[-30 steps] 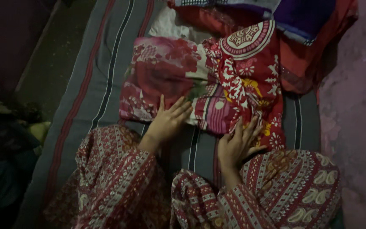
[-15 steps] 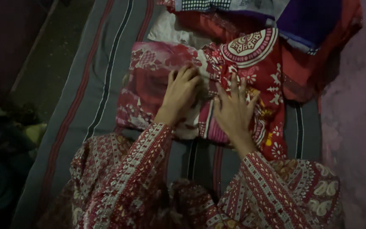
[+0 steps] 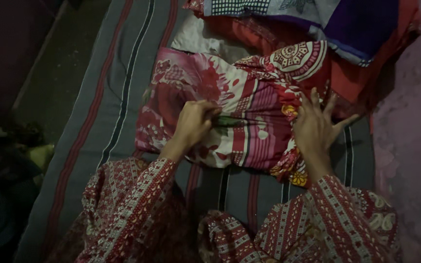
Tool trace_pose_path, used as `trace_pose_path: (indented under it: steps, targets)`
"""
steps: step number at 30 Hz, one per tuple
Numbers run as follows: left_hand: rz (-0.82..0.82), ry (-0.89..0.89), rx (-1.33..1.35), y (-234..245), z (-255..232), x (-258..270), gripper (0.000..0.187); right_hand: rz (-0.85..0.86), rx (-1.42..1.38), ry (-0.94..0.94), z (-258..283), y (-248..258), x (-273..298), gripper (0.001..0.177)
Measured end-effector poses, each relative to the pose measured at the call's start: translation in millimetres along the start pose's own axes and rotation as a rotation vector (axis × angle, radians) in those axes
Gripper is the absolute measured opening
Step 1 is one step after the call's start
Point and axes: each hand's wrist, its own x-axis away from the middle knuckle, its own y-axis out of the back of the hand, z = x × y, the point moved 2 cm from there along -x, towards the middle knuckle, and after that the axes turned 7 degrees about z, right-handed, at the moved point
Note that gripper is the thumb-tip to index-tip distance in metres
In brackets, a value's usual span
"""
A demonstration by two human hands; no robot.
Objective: The person puts several pillows into decorative pillowcases by hand, smoothing the fabric and adjusting the fit while sitting on a bed.
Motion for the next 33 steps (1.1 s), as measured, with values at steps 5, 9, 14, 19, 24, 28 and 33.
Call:
trace_pose_path:
  steps: [5, 9, 14, 19, 24, 28, 33]
  targets:
    - [0.053, 0.142, 0.033, 3, -6, -9, 0.018, -0.054, -0.141, -0.091, 22, 11, -4, 0.036]
    - [0.112, 0.250, -0.056, 3, -7, -32, 0.022, -0.165, -0.185, 0.033, 51, 12, -19, 0.026]
    - [-0.054, -0.038, -0.136, -19, 16, -87, 0.023, -0.078, -0.085, 0.367, 100, -1, -58, 0.028]
    - [-0.035, -0.074, -0.561, -60, 70, -141, 0.036, 0.031, 0.116, 0.557, 125, -12, -90, 0.055]
    - [0.278, 0.336, -0.450, -63, 91, -135, 0.052, 0.142, 0.077, 0.462, 134, -4, -107, 0.044]
    - [0.222, 0.295, -0.536, -49, 72, -128, 0.052, 0.230, 0.108, 0.404, 138, 8, -113, 0.042]
    - [0.248, 0.291, -0.470, -26, 54, -115, 0.054, 0.131, 0.007, 0.431, 121, 3, -117, 0.035]
